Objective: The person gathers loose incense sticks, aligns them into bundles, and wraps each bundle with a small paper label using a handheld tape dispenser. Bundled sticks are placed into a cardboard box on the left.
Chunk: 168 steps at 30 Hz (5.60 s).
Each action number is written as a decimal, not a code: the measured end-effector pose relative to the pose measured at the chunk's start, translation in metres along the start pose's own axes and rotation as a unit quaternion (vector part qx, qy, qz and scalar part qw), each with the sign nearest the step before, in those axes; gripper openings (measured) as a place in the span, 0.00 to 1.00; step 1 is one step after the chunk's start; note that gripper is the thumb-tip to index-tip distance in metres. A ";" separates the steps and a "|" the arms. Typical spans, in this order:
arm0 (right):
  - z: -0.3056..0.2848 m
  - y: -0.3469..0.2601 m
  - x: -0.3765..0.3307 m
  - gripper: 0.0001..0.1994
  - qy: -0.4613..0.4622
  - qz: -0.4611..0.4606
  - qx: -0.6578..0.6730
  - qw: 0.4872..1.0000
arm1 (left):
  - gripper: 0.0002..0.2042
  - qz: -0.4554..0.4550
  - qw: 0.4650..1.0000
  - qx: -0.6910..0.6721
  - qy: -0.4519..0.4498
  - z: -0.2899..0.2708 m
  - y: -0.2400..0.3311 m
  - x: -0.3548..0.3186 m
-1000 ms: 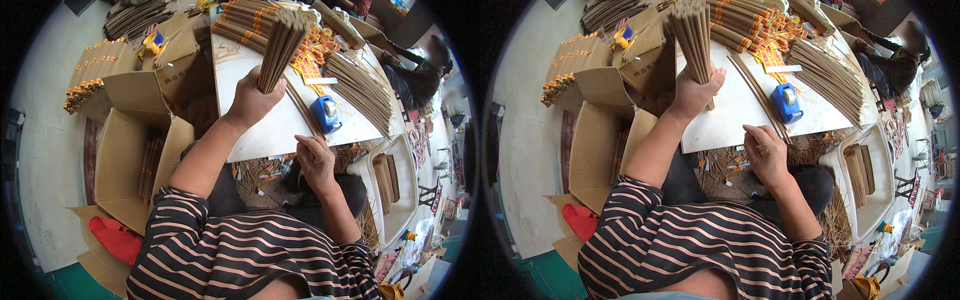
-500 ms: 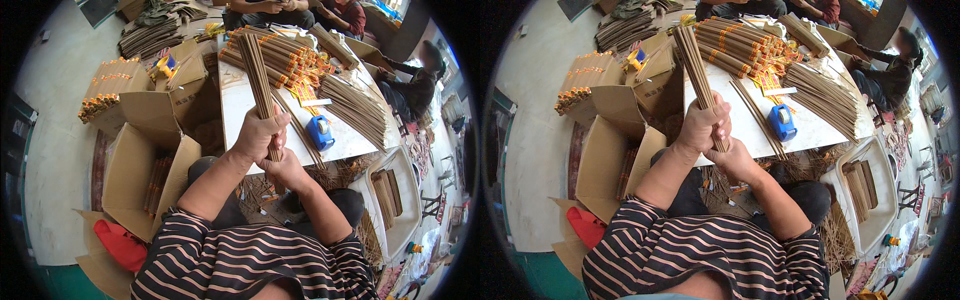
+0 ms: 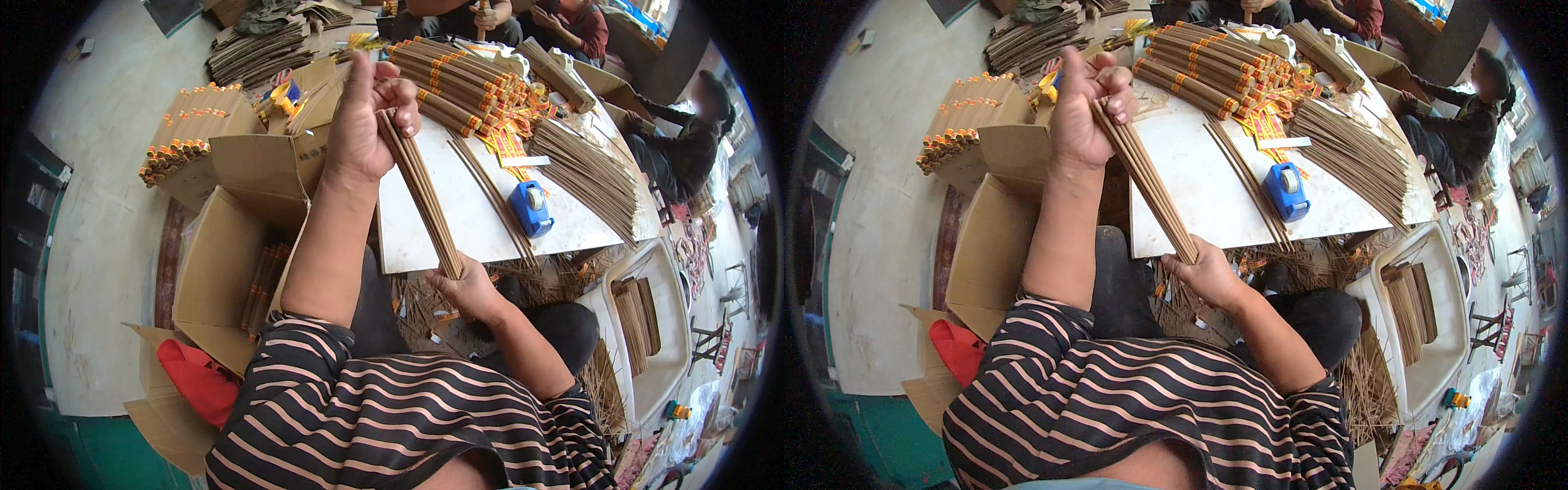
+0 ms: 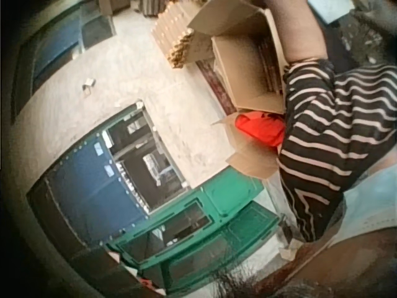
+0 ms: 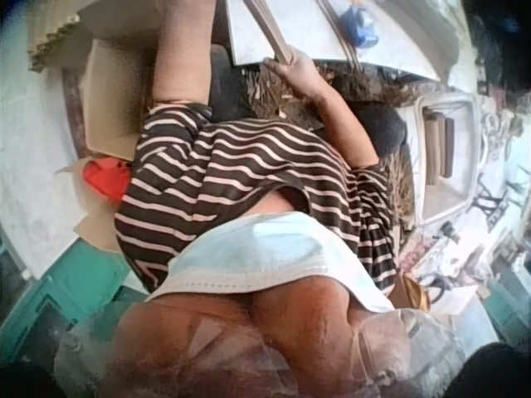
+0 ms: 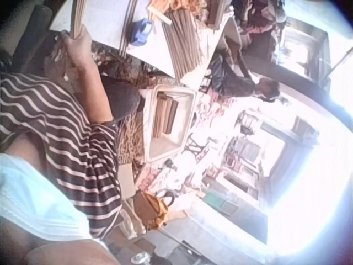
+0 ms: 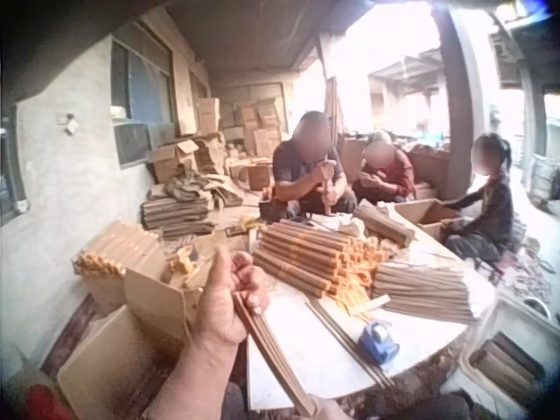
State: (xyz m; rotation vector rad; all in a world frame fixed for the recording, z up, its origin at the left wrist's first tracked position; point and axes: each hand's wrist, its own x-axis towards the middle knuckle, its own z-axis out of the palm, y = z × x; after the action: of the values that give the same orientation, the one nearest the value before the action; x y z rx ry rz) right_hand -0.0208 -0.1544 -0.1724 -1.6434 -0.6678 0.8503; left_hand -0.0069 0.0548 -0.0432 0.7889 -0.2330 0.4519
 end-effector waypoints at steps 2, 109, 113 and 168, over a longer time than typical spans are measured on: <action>-0.003 -0.004 -0.001 0.12 -0.011 -0.002 -0.005 1.000 | 0.28 0.012 0.998 -0.008 0.055 0.006 0.000 -0.002; -0.028 -0.086 -0.003 0.15 0.164 -0.204 0.389 0.883 | 0.11 -0.359 0.857 0.342 -0.137 0.026 -0.083 -0.101; -0.027 -0.090 0.004 0.13 0.214 -0.226 0.387 0.868 | 0.12 -0.041 0.768 0.636 -0.063 0.023 -0.108 -0.108; -0.190 -0.022 0.141 0.06 0.191 -0.373 -0.584 0.696 | 0.11 -0.373 0.918 0.046 0.128 -0.075 -0.113 -0.060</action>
State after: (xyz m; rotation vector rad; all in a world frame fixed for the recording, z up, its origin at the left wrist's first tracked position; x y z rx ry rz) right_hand 0.2158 -0.1458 -0.1533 -2.1931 -1.5944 -0.7221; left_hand -0.0031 0.0213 -0.1875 0.8365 0.3370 -0.1637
